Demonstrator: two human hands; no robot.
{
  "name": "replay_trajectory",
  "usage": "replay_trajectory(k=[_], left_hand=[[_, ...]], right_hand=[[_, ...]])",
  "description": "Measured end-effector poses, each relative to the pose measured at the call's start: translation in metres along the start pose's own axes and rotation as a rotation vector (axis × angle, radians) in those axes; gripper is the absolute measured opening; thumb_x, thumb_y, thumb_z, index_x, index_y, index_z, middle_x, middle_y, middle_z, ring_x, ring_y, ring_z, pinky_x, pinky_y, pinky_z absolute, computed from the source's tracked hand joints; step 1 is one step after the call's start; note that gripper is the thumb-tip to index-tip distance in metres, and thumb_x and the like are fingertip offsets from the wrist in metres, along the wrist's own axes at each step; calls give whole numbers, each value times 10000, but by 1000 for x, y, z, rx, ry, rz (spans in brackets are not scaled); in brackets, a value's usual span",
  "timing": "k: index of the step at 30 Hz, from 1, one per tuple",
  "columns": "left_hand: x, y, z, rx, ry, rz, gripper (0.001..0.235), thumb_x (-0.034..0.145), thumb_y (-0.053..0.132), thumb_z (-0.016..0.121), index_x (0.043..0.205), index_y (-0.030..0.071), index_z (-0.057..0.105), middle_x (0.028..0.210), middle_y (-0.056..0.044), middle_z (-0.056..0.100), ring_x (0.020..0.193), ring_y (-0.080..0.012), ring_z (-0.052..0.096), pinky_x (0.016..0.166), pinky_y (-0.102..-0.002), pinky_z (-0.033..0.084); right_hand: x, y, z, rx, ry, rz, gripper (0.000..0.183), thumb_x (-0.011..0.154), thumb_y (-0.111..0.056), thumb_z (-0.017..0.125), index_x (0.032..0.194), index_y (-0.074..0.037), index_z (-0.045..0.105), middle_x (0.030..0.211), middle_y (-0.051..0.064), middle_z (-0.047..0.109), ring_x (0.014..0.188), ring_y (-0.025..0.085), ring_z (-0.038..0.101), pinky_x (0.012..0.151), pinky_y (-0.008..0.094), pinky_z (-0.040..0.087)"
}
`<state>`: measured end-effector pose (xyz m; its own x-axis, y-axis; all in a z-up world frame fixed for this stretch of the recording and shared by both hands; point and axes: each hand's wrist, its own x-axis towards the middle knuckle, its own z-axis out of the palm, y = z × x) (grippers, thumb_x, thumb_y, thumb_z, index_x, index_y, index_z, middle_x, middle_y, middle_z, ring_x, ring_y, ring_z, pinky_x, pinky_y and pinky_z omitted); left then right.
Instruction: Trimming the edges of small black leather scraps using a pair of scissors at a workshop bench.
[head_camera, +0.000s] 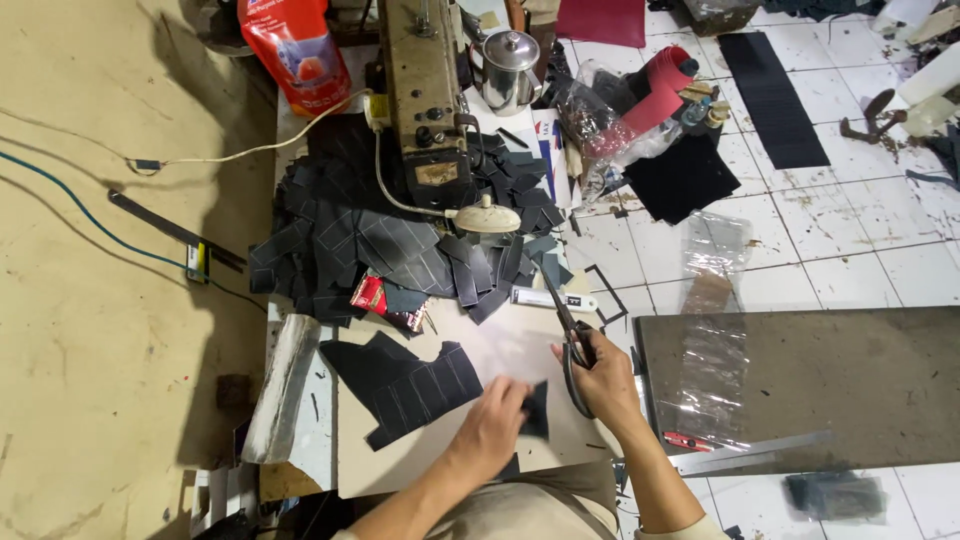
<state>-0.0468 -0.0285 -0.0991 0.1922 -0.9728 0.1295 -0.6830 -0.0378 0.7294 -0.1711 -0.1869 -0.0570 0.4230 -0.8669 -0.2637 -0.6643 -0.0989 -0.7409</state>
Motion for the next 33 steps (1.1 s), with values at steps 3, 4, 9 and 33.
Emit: replay_trajectory(k=[3,4,9,33], left_hand=[[-37,2,-5,-128,-214,-98,431,954,15,638,1365,-17,513,1193,-216,581,1009,-370,656,961,-437,602],[-48,-3,-7,-185,-250,-86,428,940,55,662,1352,21,550,1127,-161,586,962,-330,651,918,-435,559],[-33,24,-68,-48,-44,209,138,1027,0,623,1039,-68,742,846,-108,615,629,-191,599,507,-237,631],[9,46,-105,-928,530,-190,221,945,137,726,1126,32,655,967,-97,726,894,-128,676,802,-205,549]], right_hand=[[2,-2,1,173,-19,39,294,857,-361,808,973,-102,730,742,20,662,702,120,550,658,277,418],[5,-1,4,235,-36,76,324,832,-348,817,1023,-97,742,837,34,722,797,120,627,723,270,459],[3,-9,19,510,-75,7,193,830,-265,849,927,-119,767,634,-33,413,607,90,359,571,244,271],[-65,-83,21,625,-149,-467,424,975,-231,643,605,-114,471,453,22,478,414,121,415,436,284,329]])
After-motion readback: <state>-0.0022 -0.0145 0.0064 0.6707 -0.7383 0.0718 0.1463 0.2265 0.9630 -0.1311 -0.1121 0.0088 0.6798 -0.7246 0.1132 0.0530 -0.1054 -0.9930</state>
